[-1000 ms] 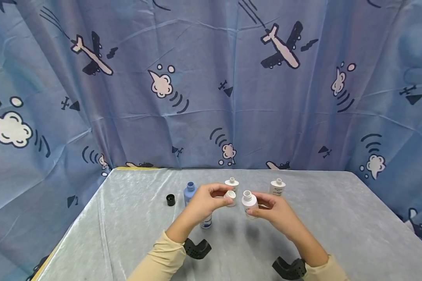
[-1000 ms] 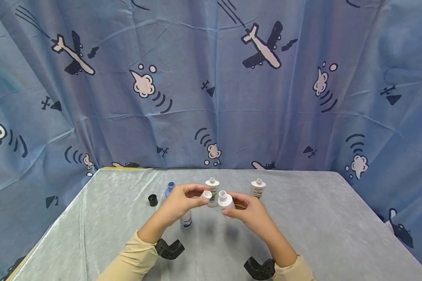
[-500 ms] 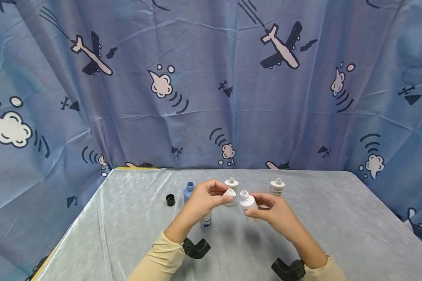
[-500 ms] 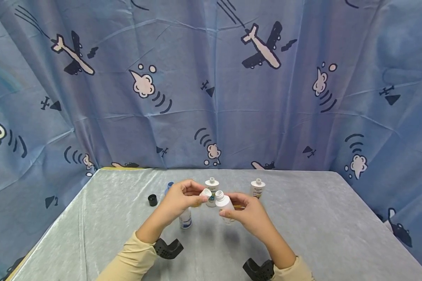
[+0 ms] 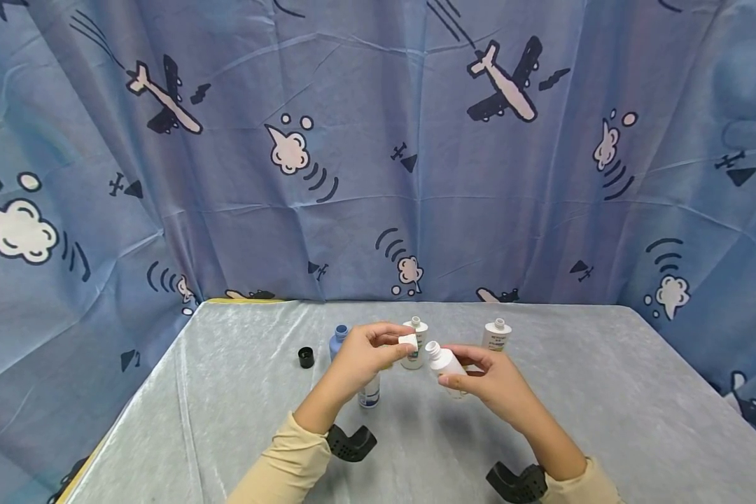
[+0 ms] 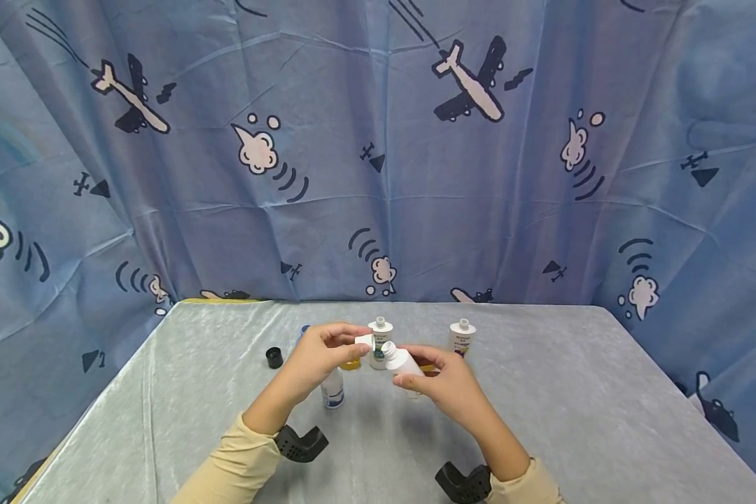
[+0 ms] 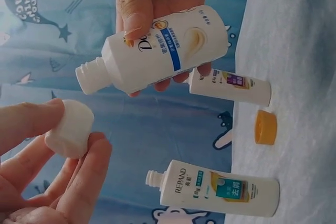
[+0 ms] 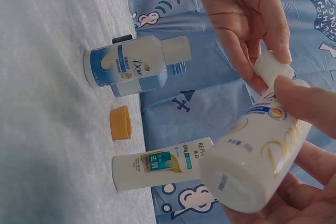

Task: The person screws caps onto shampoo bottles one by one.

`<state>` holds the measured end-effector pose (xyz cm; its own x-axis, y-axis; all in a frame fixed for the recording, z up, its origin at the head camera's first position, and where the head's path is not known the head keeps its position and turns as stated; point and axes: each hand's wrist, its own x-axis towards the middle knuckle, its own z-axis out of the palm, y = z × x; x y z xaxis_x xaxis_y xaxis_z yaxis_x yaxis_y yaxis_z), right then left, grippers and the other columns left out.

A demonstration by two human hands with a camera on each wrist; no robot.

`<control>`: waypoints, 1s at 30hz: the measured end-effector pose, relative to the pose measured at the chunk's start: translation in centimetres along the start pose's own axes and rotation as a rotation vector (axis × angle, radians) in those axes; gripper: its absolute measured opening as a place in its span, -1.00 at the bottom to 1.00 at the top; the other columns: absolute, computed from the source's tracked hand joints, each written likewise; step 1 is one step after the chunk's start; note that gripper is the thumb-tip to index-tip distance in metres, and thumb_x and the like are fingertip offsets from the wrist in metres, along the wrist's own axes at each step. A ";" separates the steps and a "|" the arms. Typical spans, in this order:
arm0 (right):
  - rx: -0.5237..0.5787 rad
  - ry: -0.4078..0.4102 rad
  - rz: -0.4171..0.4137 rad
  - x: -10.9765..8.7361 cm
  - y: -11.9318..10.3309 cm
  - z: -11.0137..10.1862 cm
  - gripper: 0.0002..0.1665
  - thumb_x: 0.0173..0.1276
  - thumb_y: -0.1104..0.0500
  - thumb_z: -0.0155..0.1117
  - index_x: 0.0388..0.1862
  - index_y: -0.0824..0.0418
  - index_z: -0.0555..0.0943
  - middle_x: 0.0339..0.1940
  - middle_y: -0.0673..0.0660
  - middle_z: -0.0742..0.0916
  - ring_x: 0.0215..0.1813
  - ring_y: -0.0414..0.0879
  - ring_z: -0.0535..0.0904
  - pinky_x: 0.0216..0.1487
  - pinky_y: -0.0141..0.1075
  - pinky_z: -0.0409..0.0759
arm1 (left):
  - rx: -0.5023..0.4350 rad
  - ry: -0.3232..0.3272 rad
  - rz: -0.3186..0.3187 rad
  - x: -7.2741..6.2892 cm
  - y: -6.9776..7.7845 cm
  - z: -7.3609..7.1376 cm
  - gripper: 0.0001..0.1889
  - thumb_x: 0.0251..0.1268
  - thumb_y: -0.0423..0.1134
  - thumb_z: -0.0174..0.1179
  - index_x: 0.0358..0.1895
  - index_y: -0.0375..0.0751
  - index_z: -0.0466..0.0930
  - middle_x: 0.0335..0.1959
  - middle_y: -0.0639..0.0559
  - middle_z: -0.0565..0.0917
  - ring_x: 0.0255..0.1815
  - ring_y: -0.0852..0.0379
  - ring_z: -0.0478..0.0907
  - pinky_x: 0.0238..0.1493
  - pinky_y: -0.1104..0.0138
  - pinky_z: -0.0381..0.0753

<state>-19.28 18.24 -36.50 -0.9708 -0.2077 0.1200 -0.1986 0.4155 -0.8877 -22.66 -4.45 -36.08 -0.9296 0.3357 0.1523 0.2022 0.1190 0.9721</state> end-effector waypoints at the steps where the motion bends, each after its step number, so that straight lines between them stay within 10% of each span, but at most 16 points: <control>1: -0.003 -0.002 0.003 0.0 0.0 0.0 -0.38 0.22 0.12 0.50 0.23 0.32 0.59 0.10 0.27 0.72 0.04 -0.09 0.65 -0.06 -0.39 0.64 | 0.006 0.005 0.002 0.0 0.0 0.0 -0.64 0.24 -0.23 0.37 0.07 -0.29 0.69 0.05 -0.11 0.71 -0.19 0.29 0.58 -0.20 0.41 0.56; 13: 0.014 -0.033 0.026 -0.1 0.1 0.1 -0.36 0.22 0.11 0.50 0.25 0.31 0.58 0.16 0.27 0.71 0.04 -0.08 0.66 -0.11 -0.36 0.67 | -0.057 0.062 -0.051 0.0 0.3 0.1 -0.71 0.14 -0.27 0.45 -0.10 -0.30 0.66 -0.21 -0.01 0.75 -0.32 0.32 0.58 -0.32 0.43 0.55; 30: 0.045 -0.064 0.024 -0.2 0.1 0.4 -0.37 0.18 0.15 0.53 0.21 0.34 0.60 0.12 0.34 0.71 -0.10 -0.08 0.71 -0.23 -0.32 0.70 | 0.025 0.048 0.043 -0.2 0.2 0.7 -0.71 0.14 -0.24 0.46 -0.09 -0.27 0.76 -0.15 -0.11 0.78 -0.27 0.32 0.62 -0.17 0.43 0.64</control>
<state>-19.09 18.02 -36.79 -0.9645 -0.2545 0.0711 -0.1676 0.3809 -0.9093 -22.24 -3.85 -36.00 -0.9335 0.2959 0.2024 0.2490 0.1291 0.9599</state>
